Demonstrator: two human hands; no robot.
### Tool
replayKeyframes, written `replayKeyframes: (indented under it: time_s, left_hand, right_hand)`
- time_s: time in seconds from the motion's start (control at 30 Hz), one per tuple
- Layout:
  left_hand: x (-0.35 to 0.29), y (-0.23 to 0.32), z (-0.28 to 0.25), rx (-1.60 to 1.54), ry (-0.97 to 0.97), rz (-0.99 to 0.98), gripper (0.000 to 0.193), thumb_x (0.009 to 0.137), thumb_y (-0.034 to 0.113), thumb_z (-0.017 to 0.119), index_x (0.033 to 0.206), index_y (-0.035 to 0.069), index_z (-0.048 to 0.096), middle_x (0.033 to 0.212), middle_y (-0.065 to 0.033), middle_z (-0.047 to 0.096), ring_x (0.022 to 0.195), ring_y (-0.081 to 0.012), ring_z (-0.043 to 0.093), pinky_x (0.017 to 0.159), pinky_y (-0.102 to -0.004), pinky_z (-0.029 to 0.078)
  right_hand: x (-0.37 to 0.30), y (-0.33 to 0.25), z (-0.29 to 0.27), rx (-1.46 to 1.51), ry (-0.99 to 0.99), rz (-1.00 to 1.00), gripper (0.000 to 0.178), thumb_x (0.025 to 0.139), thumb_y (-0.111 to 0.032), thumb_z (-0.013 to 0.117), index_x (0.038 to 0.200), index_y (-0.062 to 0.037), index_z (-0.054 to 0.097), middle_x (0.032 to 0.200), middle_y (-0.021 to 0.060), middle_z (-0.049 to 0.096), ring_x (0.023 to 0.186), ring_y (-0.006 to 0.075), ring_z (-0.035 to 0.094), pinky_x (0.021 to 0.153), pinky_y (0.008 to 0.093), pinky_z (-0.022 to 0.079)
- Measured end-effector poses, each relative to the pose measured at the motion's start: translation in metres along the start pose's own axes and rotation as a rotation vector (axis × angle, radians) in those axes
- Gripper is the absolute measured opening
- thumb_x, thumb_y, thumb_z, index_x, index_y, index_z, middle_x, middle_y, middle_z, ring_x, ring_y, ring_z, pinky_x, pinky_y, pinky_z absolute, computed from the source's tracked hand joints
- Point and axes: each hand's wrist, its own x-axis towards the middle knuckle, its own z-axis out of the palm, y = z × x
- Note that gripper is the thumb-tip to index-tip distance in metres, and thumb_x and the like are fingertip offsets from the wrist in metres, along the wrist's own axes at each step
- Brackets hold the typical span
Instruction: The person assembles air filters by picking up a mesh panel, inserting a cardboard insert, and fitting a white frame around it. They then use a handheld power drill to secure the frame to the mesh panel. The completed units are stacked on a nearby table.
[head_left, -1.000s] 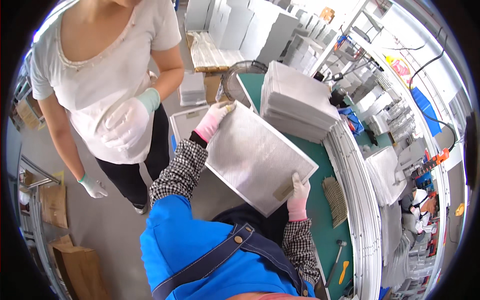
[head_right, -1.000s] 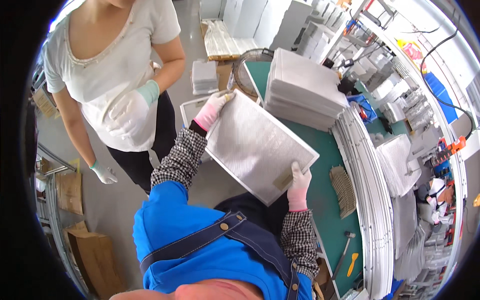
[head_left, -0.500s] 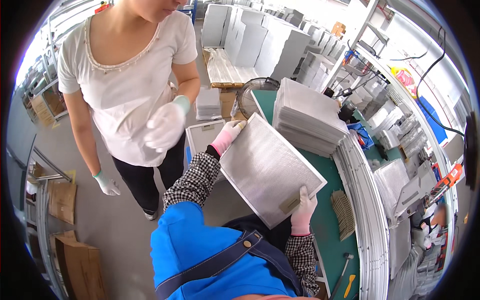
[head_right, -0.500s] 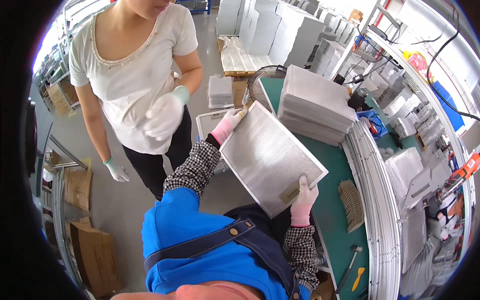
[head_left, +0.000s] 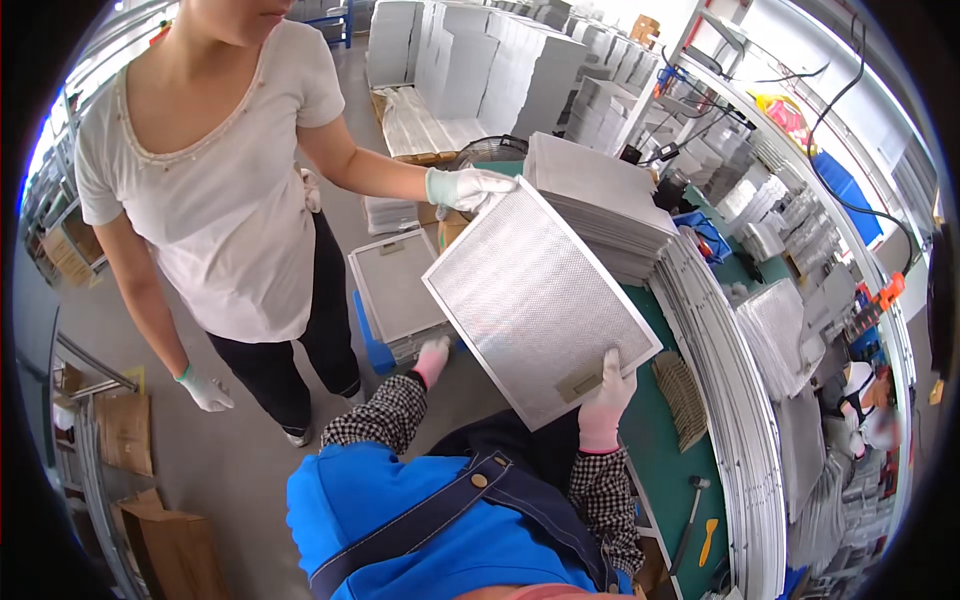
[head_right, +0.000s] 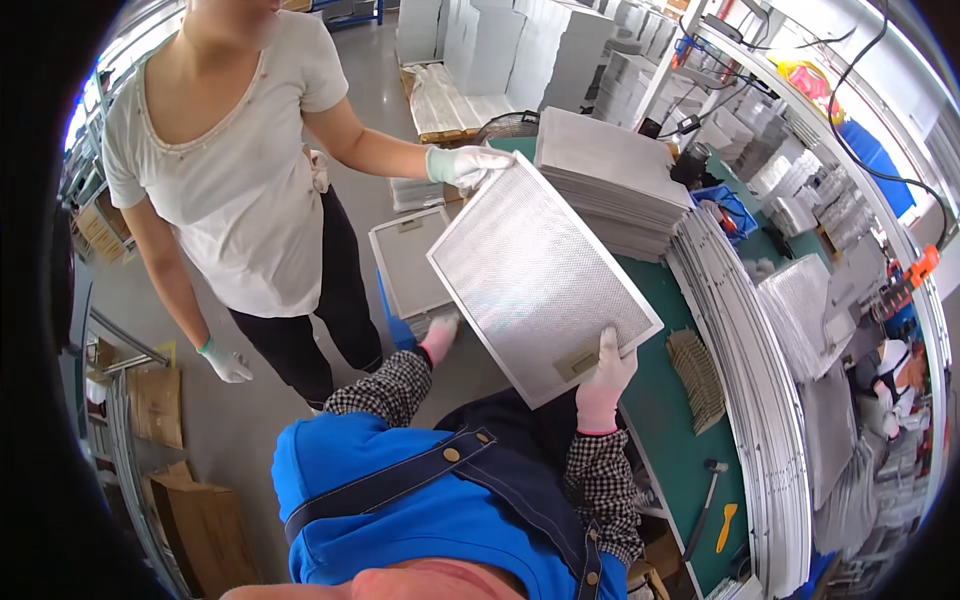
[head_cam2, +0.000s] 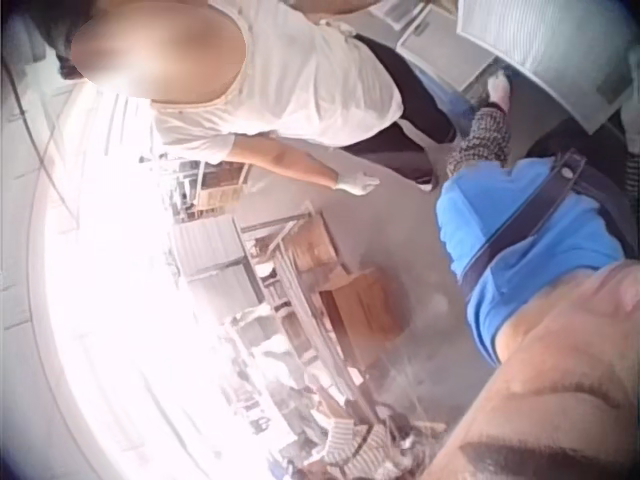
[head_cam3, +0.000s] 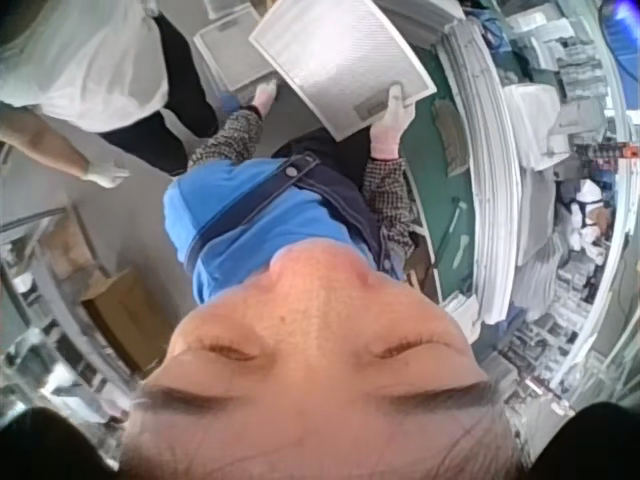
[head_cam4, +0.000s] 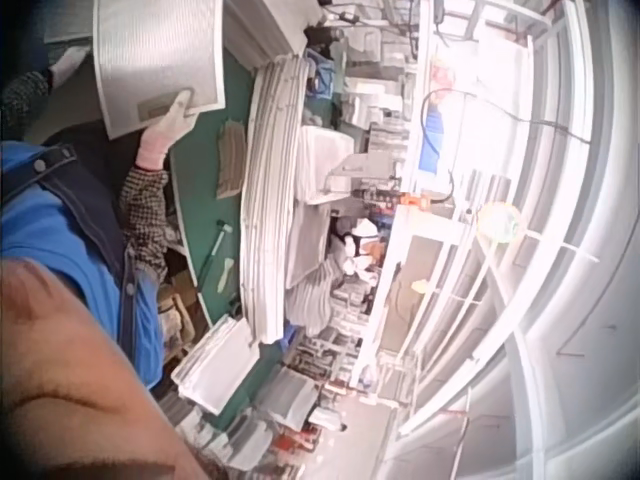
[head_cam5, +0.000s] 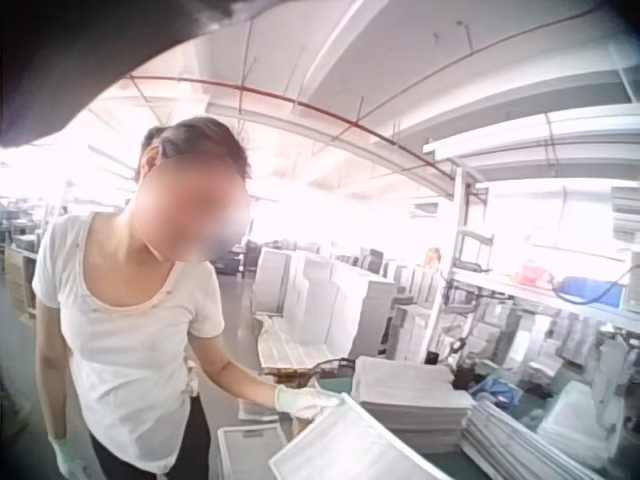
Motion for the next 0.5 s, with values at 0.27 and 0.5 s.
replayKeyframes:
  time_s: [0.27, 0.5]
  left_hand:
    - [-0.074, -0.018, 0.044, 0.452, -0.650, 0.008, 0.038, 0.098, 0.036, 0.057, 0.107, 0.003, 0.074, 0.095, -0.0128, 0.075, 0.087, -0.0261, 0.072, 0.079, -0.0393, 0.056]
    - [-0.092, -0.116, 0.050, 0.679, -0.985, -0.082, 0.049, 0.091, 0.047, 0.061, 0.113, 0.005, 0.074, 0.119, -0.0197, 0.071, 0.110, -0.0384, 0.067, 0.095, -0.0465, 0.053]
  right_hand:
    - [-0.001, -0.015, 0.016, -0.236, -0.237, 0.063, 0.034, 0.096, -0.009, 0.063, 0.126, 0.0072, 0.058, 0.107, 0.0039, 0.066, 0.094, 0.0110, 0.060, 0.083, 0.0268, 0.048]
    - [-0.057, 0.067, -0.039, -0.534, -0.662, 0.306, 0.027, 0.094, -0.006, 0.063, 0.118, 0.0046, 0.065, 0.109, 0.0101, 0.072, 0.101, 0.0144, 0.067, 0.092, 0.0284, 0.053]
